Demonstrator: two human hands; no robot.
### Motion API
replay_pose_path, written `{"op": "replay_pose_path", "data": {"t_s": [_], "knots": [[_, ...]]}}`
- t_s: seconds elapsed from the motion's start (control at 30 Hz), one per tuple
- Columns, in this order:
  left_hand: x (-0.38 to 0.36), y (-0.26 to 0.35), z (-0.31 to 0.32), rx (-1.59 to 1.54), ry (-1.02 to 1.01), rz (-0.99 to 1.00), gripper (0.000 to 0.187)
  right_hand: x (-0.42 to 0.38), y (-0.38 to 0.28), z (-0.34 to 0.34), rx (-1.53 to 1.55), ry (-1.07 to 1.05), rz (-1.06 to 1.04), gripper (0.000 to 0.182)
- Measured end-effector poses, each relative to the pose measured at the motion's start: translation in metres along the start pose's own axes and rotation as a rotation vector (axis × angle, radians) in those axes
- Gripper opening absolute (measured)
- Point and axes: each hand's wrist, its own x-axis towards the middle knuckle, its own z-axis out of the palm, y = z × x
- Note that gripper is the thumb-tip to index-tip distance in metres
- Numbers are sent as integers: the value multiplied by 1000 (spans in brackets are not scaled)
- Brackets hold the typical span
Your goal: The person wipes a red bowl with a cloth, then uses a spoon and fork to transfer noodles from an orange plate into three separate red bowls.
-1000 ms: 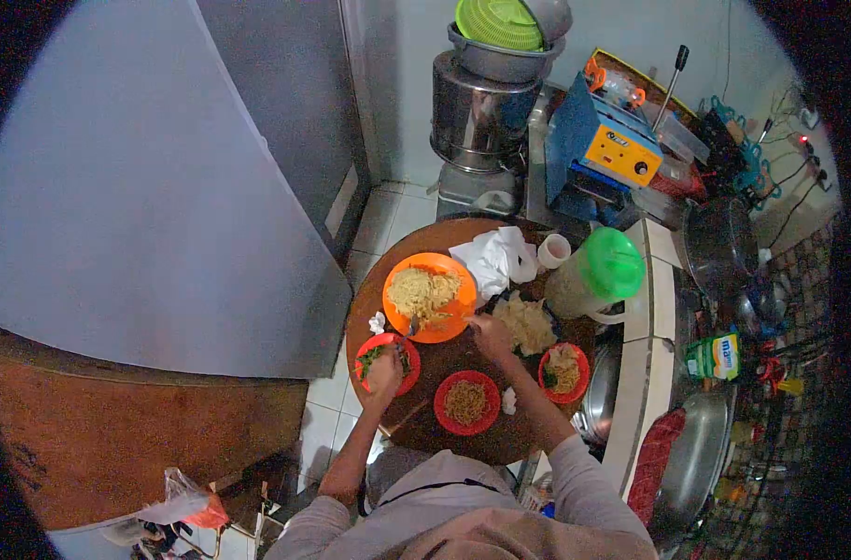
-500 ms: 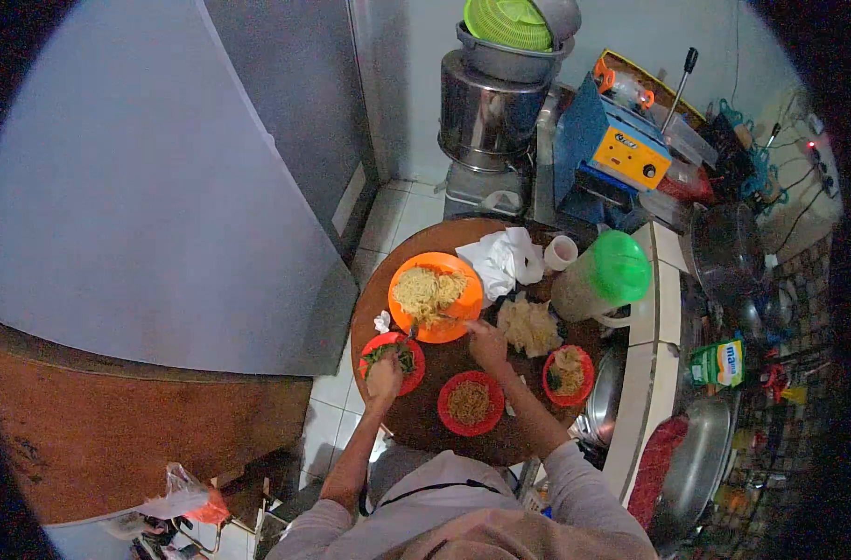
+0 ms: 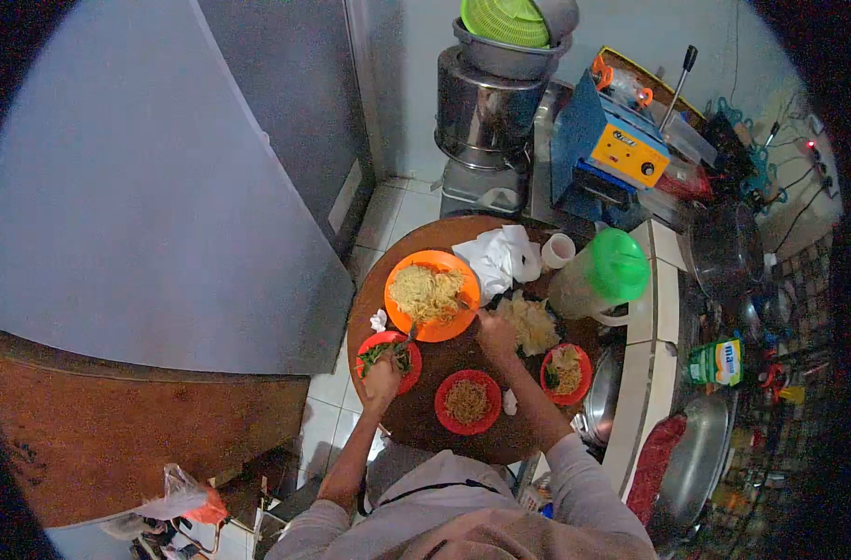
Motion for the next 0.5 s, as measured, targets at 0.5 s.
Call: {"op": "replay_pose_path", "data": {"t_s": [0.5], "knots": [[32, 0, 50, 148, 237, 412, 20, -11, -33, 33, 219, -316, 311, 21]]}}
